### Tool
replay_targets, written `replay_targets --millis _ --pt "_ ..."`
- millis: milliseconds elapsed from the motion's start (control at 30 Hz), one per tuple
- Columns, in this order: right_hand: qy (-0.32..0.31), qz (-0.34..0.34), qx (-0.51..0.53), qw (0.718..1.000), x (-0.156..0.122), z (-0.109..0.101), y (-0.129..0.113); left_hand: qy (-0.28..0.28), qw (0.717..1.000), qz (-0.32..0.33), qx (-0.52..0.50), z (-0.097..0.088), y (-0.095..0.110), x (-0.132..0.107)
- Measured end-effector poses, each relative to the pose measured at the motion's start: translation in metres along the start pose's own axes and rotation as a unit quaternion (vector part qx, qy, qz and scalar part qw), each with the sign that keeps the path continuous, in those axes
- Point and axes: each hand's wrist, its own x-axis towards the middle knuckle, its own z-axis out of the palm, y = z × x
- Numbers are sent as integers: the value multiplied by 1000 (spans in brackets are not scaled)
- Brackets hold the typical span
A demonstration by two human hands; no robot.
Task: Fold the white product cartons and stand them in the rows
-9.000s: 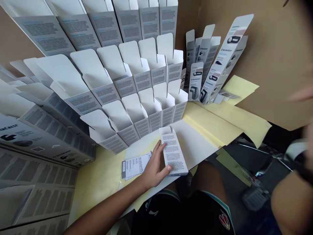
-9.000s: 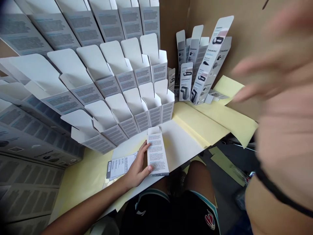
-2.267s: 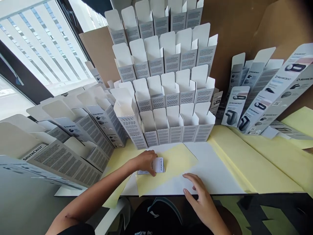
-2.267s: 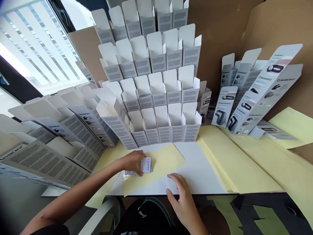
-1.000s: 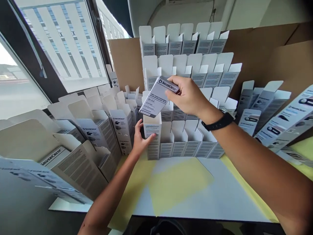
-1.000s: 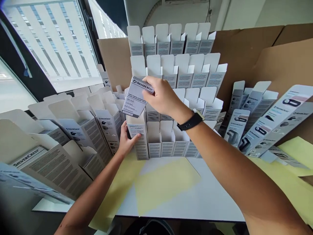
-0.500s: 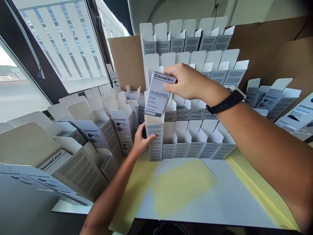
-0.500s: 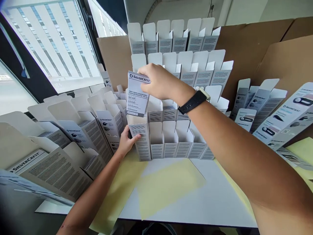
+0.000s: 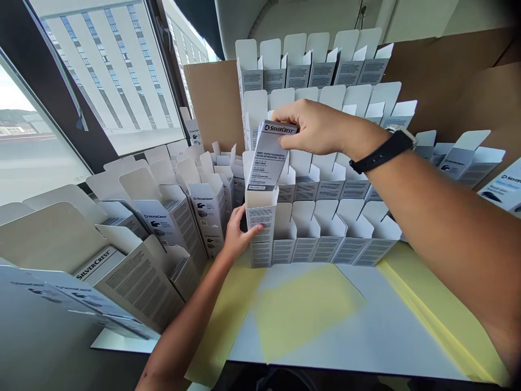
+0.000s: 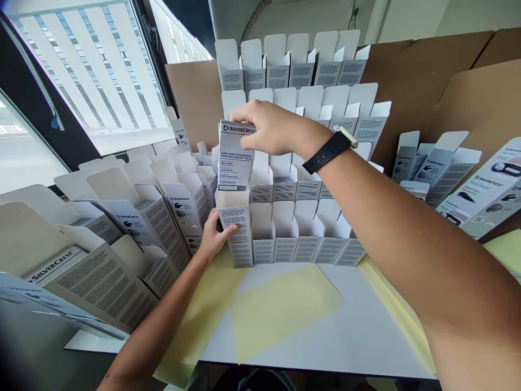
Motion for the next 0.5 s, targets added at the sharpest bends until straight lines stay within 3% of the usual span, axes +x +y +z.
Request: replay_targets --millis 133,333,500 --pt "-46 -23 -23 998 3 4 1 -5 1000 5 16 2 1 1" --pt "-95 65 -124 986 14 28 -10 13 1000 1 27 4 -1 2" --pt "-50 32 -193 979 7 51 -18 25 999 9 31 5 -3 1"
